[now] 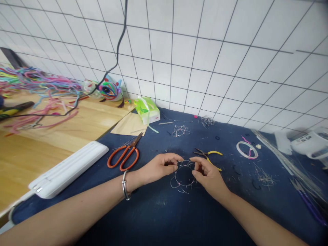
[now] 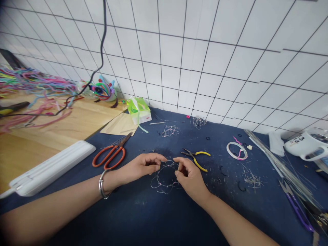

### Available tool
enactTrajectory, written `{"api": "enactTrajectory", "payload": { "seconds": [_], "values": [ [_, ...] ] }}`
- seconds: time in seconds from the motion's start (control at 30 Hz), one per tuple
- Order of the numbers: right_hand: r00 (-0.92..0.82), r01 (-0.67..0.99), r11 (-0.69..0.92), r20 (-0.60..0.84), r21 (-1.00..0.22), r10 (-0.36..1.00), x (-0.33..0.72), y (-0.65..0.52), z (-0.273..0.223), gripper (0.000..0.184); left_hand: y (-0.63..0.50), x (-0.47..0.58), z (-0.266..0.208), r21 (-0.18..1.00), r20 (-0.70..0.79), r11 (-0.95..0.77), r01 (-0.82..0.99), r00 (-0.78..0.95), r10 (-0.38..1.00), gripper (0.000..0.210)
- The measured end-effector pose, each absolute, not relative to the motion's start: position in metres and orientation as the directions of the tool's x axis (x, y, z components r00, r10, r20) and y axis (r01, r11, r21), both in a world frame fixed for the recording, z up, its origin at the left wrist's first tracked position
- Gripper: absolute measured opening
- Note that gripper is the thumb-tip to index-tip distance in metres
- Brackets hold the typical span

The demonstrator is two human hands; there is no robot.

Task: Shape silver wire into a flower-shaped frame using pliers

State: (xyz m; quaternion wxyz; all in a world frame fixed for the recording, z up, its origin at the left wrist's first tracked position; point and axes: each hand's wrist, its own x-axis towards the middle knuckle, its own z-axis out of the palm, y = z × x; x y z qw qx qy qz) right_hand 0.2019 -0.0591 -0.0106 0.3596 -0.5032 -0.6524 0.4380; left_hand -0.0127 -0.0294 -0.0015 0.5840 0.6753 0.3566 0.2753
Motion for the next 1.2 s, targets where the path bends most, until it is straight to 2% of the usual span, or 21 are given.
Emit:
{"api": "enactTrajectory", "payload": {
  "seconds": [0.23, 0.63, 0.83, 0.97, 1.2],
  "values": [
    [-0.242, 0.311, 0.094, 0.017, -0.946, 0.97, 0.202, -0.059, -0.012, 0.035, -0.03, -0.012, 0.002, 0.993, -0.076, 0.01, 0.113, 0.588, 0.805, 0.022],
    [-0.238, 0.124, 0.006, -0.024, -0.992, 0.971, 0.202, -0.055, -0.006, 0.025, -0.029, -0.01, 0.003, 0.992, -0.069, -0.004, 0.127, 0.568, 0.82, 0.013],
    [-0.218, 0.081, -0.029, -0.046, -0.996, 0.975, 0.203, -0.053, -0.009, 0.022, -0.028, -0.008, 0.001, 0.988, -0.065, -0.027, 0.152, 0.573, 0.817, 0.015],
    [-0.231, 0.051, -0.052, -0.063, -0.997, 0.971, 0.205, -0.052, -0.011, 0.024, -0.028, -0.007, -0.002, 0.98, -0.032, -0.083, 0.178, 0.562, 0.827, 0.017],
    [-0.228, 0.027, -0.071, -0.075, -0.997, 0.971, 0.204, -0.052, -0.009, 0.021, -0.027, -0.008, -0.008, 0.895, 0.164, -0.322, 0.308, 0.446, 0.88, 0.016]
  ]
}}
